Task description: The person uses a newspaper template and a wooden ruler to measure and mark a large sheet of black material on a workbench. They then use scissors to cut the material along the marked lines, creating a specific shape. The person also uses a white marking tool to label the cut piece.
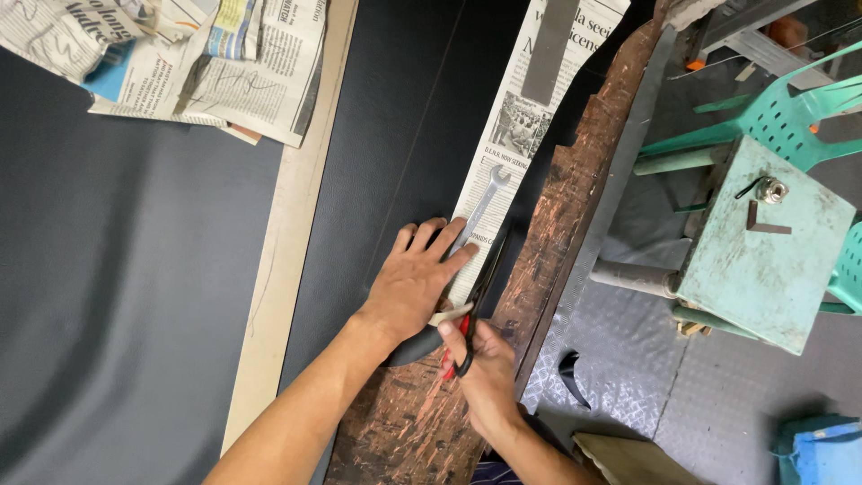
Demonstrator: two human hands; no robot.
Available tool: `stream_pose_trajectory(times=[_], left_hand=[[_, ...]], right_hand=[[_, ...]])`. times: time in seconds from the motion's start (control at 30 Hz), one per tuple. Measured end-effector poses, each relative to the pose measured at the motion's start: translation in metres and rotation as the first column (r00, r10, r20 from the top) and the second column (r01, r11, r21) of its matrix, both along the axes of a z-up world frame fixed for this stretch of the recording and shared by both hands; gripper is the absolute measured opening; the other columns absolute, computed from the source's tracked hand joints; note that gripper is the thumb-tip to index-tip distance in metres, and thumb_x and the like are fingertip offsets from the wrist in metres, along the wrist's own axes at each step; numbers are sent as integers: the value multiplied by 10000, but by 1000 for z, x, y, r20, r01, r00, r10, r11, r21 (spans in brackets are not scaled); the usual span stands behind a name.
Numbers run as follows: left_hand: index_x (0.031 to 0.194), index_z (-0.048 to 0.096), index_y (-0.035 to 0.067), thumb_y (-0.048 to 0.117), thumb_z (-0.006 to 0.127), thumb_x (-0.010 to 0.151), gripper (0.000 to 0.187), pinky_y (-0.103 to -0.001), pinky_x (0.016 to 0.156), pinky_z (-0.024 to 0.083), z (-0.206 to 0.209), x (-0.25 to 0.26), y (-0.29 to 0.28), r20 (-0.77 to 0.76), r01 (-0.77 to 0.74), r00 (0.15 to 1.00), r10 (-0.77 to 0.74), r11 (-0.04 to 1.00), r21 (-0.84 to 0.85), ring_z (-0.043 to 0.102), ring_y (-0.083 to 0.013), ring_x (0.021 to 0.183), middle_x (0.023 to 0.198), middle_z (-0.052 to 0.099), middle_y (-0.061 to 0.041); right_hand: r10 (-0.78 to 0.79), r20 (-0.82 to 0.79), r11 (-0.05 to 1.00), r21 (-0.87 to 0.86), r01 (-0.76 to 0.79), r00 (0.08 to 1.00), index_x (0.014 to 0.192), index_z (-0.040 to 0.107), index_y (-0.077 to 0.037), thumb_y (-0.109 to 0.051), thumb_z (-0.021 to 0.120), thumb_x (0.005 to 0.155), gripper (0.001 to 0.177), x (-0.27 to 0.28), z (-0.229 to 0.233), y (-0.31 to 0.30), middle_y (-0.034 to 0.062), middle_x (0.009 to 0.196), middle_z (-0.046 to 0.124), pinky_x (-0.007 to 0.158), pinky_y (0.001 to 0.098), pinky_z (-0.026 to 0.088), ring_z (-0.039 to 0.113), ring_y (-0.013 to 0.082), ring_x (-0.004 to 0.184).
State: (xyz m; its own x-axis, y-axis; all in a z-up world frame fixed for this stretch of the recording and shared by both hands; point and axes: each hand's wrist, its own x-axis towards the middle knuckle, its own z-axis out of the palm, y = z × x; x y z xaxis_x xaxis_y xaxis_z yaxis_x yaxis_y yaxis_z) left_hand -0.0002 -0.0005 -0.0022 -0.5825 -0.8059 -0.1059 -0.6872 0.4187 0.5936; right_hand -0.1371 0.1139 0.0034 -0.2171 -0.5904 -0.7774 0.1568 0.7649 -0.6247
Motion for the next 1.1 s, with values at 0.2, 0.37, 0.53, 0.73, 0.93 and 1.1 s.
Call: stream_pose_trajectory(times=[0.2, 0.37, 0.53, 0.73, 0.93, 1.1], left_hand=[[1359, 585, 80, 174, 768, 713, 678, -461, 1096, 317, 2, 3, -1, -49, 10, 999, -8, 1000, 29, 391, -340, 1360, 1502, 429, -163], [1371, 591, 100, 145, 748, 735, 657, -452, 1103, 323, 0, 1, 0, -24, 3, 1000, -4, 1000, -6, 400, -326, 1365, 1517, 434, -148], [1384, 590, 116, 112, 735, 751, 649, -442, 1113, 318, 0, 2, -1, -5, 10, 1000, -10, 1000, -20, 393, -316, 1382, 1532, 431, -136], [1395, 572, 125, 125, 764, 740, 683, -462, 1121, 302, -1, -1, -2, 22, 22, 1000, -22, 1000, -5, 380, -313, 1379, 1526, 420, -138], [1393, 557, 123, 134, 816, 678, 761, -463, 1123, 296, 8, -1, -5, 38, 34, 999, -37, 997, 71, 366, -323, 1379, 1520, 411, -137], [1384, 554, 133, 125, 867, 619, 826, -475, 1124, 296, 15, -3, -6, 34, 26, 999, -30, 994, 102, 364, -330, 1380, 1510, 413, -129]], right_hand=[[5, -32, 1000, -15, -5, 999, 1000, 707, 6, -253, 774, 884, 292, -7, -8, -16, 53, 692, 622, 509, 285, 515, 581, 133, 567], [-37, 20, 998, -44, 37, 999, 1011, 702, 14, -234, 783, 871, 296, -8, -9, -14, 42, 714, 636, 500, 279, 491, 560, 113, 563], [-54, -6, 997, -48, 54, 999, 994, 710, 13, -235, 797, 851, 299, -9, -8, -24, 43, 709, 634, 499, 280, 505, 561, 108, 561], [-24, -59, 999, -25, 22, 998, 980, 699, 19, -245, 782, 875, 295, -15, -6, -43, 43, 696, 627, 515, 276, 516, 583, 114, 560], [-9, -16, 997, -72, 8, 1000, 986, 705, 8, -216, 766, 857, 266, -16, -7, -44, 59, 724, 699, 497, 279, 505, 567, 106, 545], [-32, 16, 996, -86, 33, 999, 968, 699, 19, -230, 773, 885, 272, -20, -9, -55, 55, 696, 647, 514, 286, 528, 585, 116, 555]])
